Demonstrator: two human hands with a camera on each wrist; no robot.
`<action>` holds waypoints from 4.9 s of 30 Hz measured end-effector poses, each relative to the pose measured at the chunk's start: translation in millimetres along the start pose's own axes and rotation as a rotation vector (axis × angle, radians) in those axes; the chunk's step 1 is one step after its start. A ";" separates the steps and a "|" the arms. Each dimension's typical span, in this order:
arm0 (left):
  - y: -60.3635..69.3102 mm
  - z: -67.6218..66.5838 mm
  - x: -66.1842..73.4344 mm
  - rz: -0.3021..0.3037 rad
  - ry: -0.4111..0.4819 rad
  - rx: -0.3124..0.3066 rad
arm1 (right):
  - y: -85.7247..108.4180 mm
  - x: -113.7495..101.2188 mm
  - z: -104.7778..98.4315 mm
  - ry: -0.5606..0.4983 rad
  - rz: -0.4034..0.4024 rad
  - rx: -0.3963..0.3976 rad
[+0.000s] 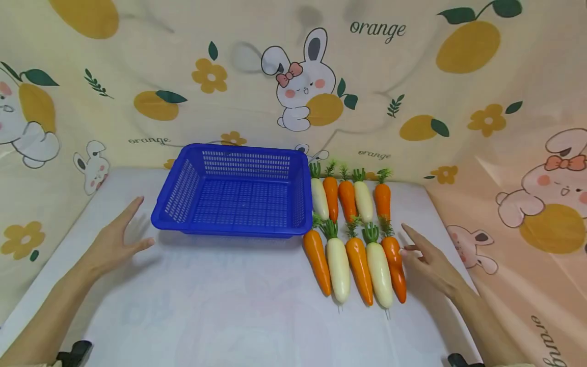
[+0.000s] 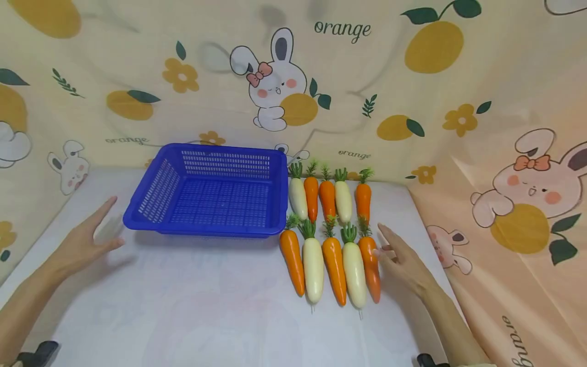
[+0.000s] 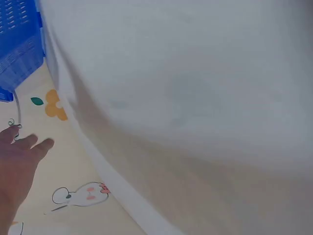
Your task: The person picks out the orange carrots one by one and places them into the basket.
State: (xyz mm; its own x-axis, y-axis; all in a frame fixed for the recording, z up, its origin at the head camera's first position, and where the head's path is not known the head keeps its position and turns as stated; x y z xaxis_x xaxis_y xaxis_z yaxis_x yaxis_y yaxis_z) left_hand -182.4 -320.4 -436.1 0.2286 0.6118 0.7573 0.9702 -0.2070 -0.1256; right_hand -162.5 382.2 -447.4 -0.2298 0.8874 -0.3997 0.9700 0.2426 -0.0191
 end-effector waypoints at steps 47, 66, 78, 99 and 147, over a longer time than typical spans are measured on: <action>-45.6 35.5 26.8 -0.188 0.409 -0.143 | -39.3 -29.7 -9.1 -0.374 0.108 -0.196; -51.3 41.2 28.8 -0.224 0.398 -0.119 | -115.5 -104.9 -19.3 -0.425 0.008 -0.176; -56.4 40.7 29.5 -0.266 0.364 -0.096 | -165.0 -185.2 -14.2 -0.440 -0.027 -0.222; -54.8 40.8 27.8 -0.252 0.404 -0.055 | -242.9 -264.3 49.2 -0.558 -0.183 -0.330; -57.0 42.4 26.9 -0.247 0.358 -0.098 | -282.3 -385.2 172.0 -0.260 -0.171 -0.486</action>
State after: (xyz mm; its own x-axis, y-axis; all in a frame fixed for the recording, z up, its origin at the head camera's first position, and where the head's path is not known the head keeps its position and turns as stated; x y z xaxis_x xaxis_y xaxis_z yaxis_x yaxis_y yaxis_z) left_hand -228.1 -259.8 -435.7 -0.0681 0.3530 0.9331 0.9762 -0.1695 0.1354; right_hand -334.1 -95.5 -445.7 -0.2936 0.7091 -0.6411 0.7583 0.5811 0.2954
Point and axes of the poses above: each hand's wrist, its own y-axis away from the middle knuckle, its own z-axis out of the palm, x = y × z, the point moved 5 cm from there along -y, towards the middle knuckle, and after that the axes turned 12 degrees about y, right-handed, at the moved point
